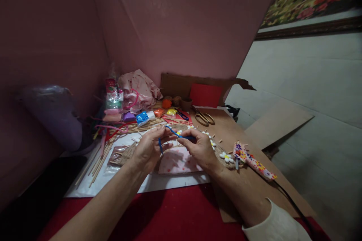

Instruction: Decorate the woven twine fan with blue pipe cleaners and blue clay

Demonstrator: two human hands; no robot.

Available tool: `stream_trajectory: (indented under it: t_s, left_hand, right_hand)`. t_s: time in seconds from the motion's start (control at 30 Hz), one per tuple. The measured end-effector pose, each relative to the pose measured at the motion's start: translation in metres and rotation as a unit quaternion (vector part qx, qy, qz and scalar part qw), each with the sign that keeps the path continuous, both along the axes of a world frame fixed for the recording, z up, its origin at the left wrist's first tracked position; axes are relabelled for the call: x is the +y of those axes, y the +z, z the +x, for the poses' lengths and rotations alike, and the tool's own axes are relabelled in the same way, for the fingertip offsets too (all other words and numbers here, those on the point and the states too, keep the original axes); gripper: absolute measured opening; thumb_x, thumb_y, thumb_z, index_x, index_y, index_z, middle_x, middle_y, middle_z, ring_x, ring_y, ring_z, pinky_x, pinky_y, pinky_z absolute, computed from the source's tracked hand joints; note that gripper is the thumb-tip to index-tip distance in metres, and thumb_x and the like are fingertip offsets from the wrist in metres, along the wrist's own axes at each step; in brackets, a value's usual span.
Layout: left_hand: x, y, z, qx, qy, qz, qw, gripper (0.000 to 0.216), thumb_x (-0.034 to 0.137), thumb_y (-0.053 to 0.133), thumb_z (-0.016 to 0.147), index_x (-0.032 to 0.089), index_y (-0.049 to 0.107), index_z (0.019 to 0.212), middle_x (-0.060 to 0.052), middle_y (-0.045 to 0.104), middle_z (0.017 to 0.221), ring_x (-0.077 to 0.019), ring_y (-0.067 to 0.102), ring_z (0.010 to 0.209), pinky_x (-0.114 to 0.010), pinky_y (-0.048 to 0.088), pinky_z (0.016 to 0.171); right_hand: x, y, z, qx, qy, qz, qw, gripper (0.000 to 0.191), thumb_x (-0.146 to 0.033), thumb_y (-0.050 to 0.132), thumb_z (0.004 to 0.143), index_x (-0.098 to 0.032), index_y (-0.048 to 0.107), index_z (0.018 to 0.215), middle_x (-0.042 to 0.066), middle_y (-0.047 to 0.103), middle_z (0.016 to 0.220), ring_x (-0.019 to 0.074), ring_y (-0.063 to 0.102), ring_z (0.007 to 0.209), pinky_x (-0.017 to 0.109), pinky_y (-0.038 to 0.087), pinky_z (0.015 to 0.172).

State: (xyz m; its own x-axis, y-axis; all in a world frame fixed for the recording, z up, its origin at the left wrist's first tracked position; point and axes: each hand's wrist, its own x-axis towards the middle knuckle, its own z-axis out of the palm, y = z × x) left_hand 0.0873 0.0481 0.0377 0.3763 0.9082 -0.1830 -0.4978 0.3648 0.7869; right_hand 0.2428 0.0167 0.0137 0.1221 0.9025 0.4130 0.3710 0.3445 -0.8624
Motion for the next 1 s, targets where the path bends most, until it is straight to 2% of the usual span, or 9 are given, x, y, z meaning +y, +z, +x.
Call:
stream_trajectory:
  t_s: [0.17,0.33,0.43,0.57,0.83,1.0]
  left_hand:
    - [-0.0001,-0.0004,0.0004,-0.002,-0.001,-0.002,1.000,0.009,0.020,0.061,0.076,0.013,0.064,0.071,-0.004,0.067,0.073,-0.0132,0.063,0.067,-0.024,0.047,0.060]
    - [-0.0006,0.0017,0.0000,0.000,-0.002,-0.010,1.000,0.012,0.019,0.057,0.080,0.013,0.064,0.072,-0.004,0.067,0.073,-0.0132,0.064,0.067,-0.023,0.048,0.059]
    - [-0.0008,0.0023,-0.0004,0.002,0.005,-0.008,1.000,0.013,0.018,0.055,0.081,0.013,0.063,0.073,-0.004,0.067,0.073,-0.0156,0.066,0.072,-0.024,0.048,0.059]
    - [-0.0010,0.0030,-0.0006,0.003,0.017,-0.003,1.000,0.013,0.017,0.053,0.082,0.013,0.062,0.073,-0.005,0.067,0.072,-0.0165,0.067,0.073,-0.023,0.049,0.059]
    - [-0.0004,0.0063,-0.0004,0.000,0.022,0.001,1.000,0.016,0.019,0.052,0.084,0.012,0.063,0.074,-0.008,0.069,0.078,-0.0159,0.067,0.073,-0.023,0.050,0.058]
    - [-0.0009,0.0047,-0.0010,-0.013,0.024,0.000,1.000,0.016,0.018,0.052,0.084,0.013,0.062,0.073,-0.004,0.067,0.072,-0.0168,0.068,0.074,-0.023,0.049,0.056]
  right_hand:
    - [-0.0012,0.0003,0.0002,-0.013,0.016,0.017,1.000,0.014,-0.030,0.062,0.079,-0.019,0.065,0.073,0.001,0.061,0.069,0.0131,0.053,0.063,0.025,0.041,0.055]
    - [0.0001,0.0009,0.0001,0.015,0.017,-0.004,1.000,0.007,-0.025,0.066,0.075,-0.019,0.068,0.073,0.002,0.063,0.070,0.0132,0.054,0.060,0.023,0.040,0.048]
    - [0.0004,0.0006,0.0002,0.021,0.027,-0.015,0.999,0.015,-0.023,0.068,0.072,-0.020,0.071,0.086,0.003,0.067,0.078,0.0129,0.056,0.059,0.023,0.042,0.047]
    - [0.0000,-0.0014,-0.0003,0.044,0.051,-0.025,0.997,0.027,-0.027,0.059,0.081,-0.018,0.066,0.105,0.002,0.065,0.070,0.0112,0.056,0.051,0.025,0.048,0.047]
    - [-0.0009,-0.0028,-0.0022,0.071,0.062,-0.038,0.995,0.025,-0.034,0.056,0.084,-0.017,0.055,0.101,0.002,0.064,0.072,0.0133,0.063,0.057,0.025,0.052,0.049]
    - [-0.0021,0.0009,-0.0020,0.045,0.058,-0.026,0.997,0.015,-0.029,0.055,0.084,-0.016,0.062,0.089,0.002,0.062,0.069,0.0115,0.059,0.056,0.024,0.050,0.051]
